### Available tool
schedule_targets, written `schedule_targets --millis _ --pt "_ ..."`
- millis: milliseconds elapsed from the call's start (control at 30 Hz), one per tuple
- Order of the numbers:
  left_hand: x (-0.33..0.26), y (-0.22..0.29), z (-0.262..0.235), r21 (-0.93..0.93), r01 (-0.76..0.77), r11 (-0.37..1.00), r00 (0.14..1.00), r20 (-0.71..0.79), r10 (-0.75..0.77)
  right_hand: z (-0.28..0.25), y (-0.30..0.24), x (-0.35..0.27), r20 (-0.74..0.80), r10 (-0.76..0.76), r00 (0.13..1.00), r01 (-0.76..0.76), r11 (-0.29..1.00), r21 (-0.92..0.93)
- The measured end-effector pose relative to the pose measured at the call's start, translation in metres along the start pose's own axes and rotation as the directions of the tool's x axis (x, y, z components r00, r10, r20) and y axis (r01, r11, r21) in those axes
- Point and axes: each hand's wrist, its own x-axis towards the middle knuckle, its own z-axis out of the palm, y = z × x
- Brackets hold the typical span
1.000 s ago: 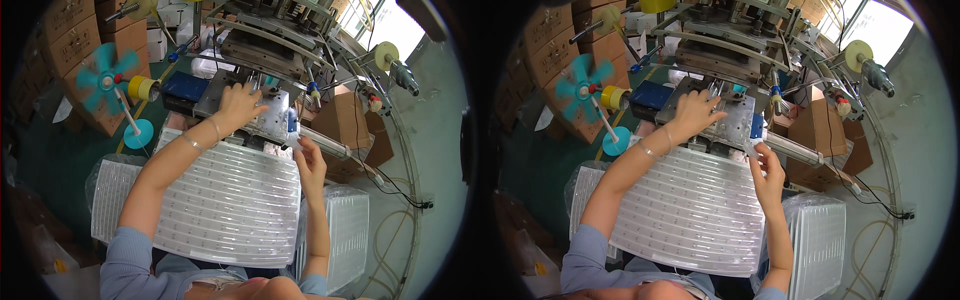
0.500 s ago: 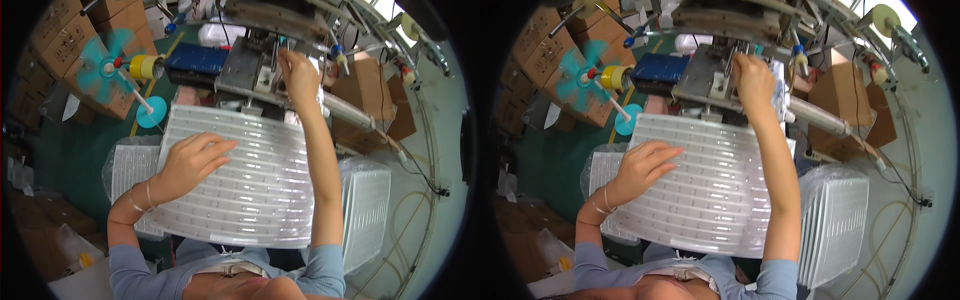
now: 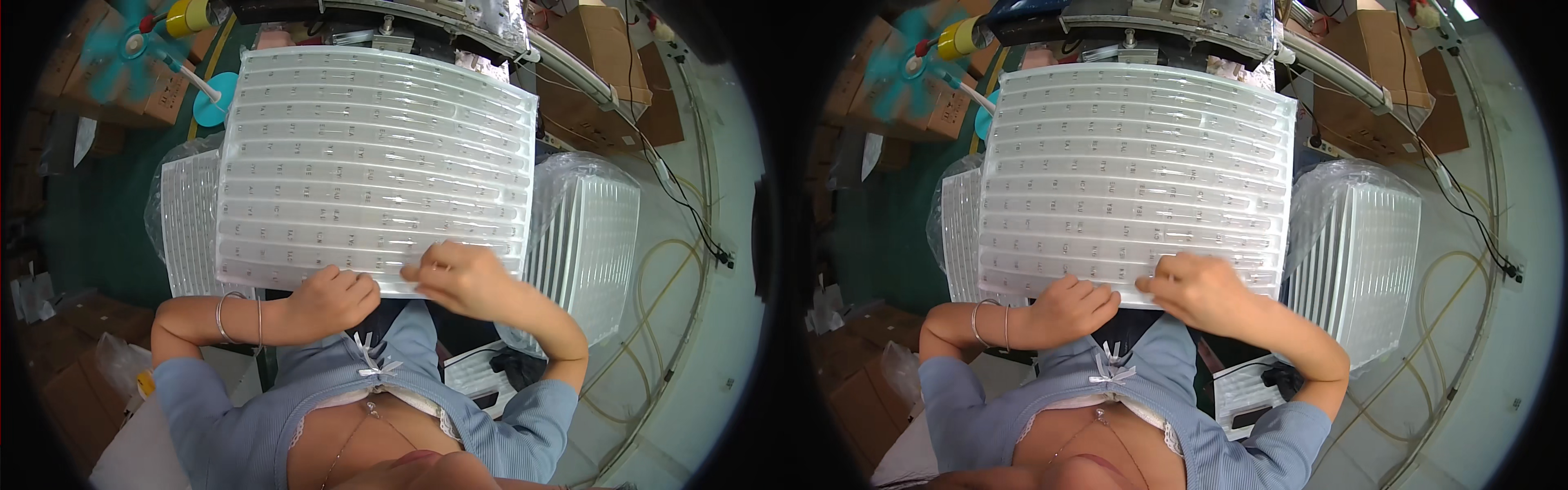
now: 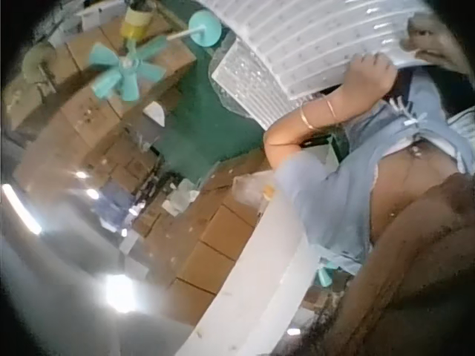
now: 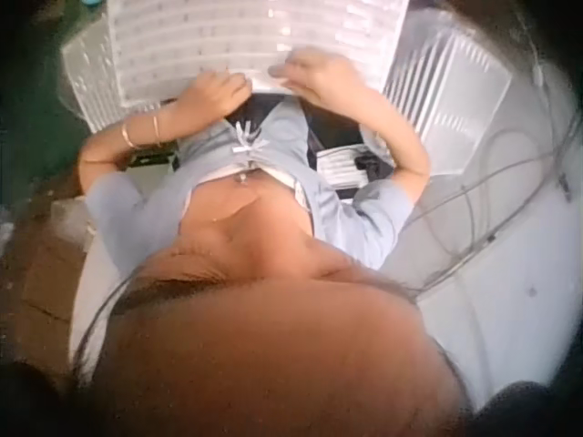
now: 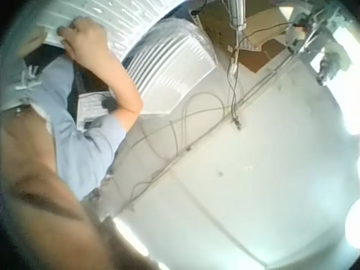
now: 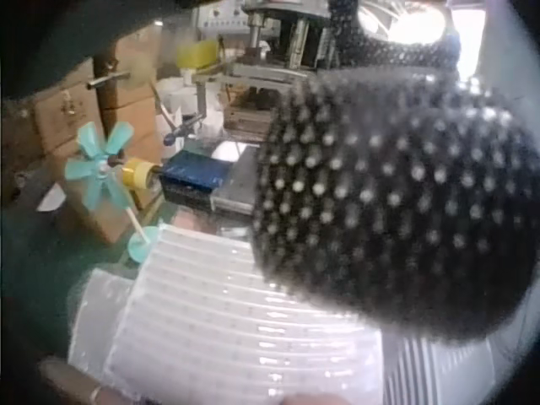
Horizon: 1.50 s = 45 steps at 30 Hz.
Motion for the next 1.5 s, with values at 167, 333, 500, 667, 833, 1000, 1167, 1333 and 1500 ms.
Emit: schedule_targets --millis 167,333,500,667,833,1000,1167,1333,1500 --pt "-0.007 0.007 -0.003 0.097 0.054 0.994 0.994 0.090 -0.063 0.035 -0.003 -0.025 0.175 -0.049 0.983 0.086 0.974 -0.211" --pt "0.004 0.016 -0.008 -0.128 0.139 0.982 0.990 0.035 -0.136 0.029 -0.011 -0.030 0.180 0.059 0.982 -0.012 0.969 -0.248" --pt "0.029 0.022 0.023 -0.155 -0.051 0.987 0.979 -0.203 0.019 0.025 -0.014 -0.034 0.163 0.091 0.982 -0.068 0.988 -0.138" --pt "0.031 0.015 0.041 -0.042 -0.134 0.990 0.975 -0.184 0.125 -0.019 0.001 -0.025 -0.275 0.182 0.944 -0.148 0.979 0.139" --pt "0.024 0.010 0.035 -0.003 -0.138 0.990 0.979 -0.154 0.136 -0.033 0.029 -0.016 -0.484 0.439 0.757 -0.248 0.879 0.408" --pt "0.017 0.006 0.022 -0.094 -0.108 0.990 0.988 -0.119 0.096 -0.050 0.047 -0.005 -0.503 0.388 0.772 -0.243 0.912 0.331" --pt "0.063 -0.078 -0.021 0.017 0.114 0.993 0.873 -0.480 -0.092 -0.078 0.061 0.019 -0.666 0.354 0.657 -0.203 0.934 0.296" --pt "0.176 -0.187 -0.064 0.060 0.457 0.887 0.602 -0.755 -0.260 -0.099 0.087 0.045 -0.749 0.394 0.532 -0.079 0.904 0.420" --pt "0.226 -0.243 -0.057 0.278 0.505 0.817 0.712 -0.670 -0.212 -0.114 0.108 0.085 -0.813 0.284 0.508 -0.193 0.958 0.215"
